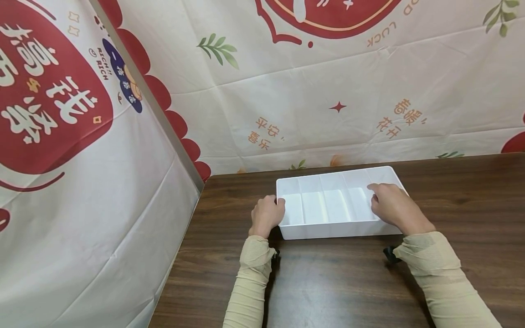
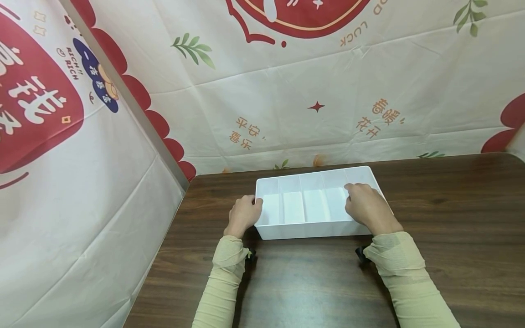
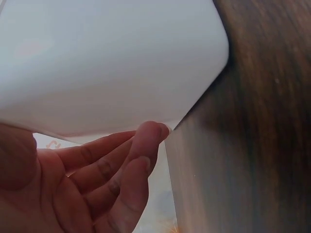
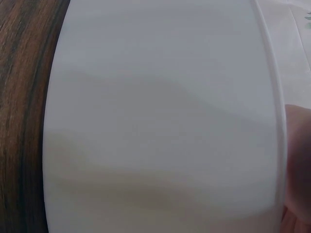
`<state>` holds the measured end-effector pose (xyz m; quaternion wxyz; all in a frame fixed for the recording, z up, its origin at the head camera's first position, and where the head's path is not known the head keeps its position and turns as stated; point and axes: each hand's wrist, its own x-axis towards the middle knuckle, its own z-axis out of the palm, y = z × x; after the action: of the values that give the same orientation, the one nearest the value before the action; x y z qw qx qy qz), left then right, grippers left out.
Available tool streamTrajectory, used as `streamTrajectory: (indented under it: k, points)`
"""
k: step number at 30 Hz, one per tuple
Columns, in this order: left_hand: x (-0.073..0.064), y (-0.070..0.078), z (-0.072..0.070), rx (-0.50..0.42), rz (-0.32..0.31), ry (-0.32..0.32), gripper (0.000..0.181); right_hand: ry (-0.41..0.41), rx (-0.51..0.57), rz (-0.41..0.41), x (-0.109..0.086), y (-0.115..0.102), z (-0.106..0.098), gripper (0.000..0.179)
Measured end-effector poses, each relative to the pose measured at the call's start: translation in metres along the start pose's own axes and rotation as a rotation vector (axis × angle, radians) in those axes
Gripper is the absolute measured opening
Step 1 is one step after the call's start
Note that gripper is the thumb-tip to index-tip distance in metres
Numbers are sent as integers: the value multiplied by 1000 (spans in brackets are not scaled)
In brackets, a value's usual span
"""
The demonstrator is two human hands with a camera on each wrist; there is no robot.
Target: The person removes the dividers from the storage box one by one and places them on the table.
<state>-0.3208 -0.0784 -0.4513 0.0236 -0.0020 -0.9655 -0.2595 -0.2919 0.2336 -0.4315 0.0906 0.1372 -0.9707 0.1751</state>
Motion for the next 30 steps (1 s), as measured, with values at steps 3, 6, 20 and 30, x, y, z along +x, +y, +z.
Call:
streamTrajectory:
  k: [3, 6, 20, 30]
  points:
    - [0, 0, 0, -7, 1, 4, 35, 1, 0, -4, 0, 1, 0, 33]
    - [0, 0, 1, -8, -2, 9, 34, 12, 1, -16, 1, 2, 0, 31]
    - [-1, 2, 0, -3, -10, 2, 37, 25, -16, 1, 0, 0, 1, 29]
    - [0, 1, 1, -11, -18, 3, 37, 97, 7, 3, 1, 2, 6, 11]
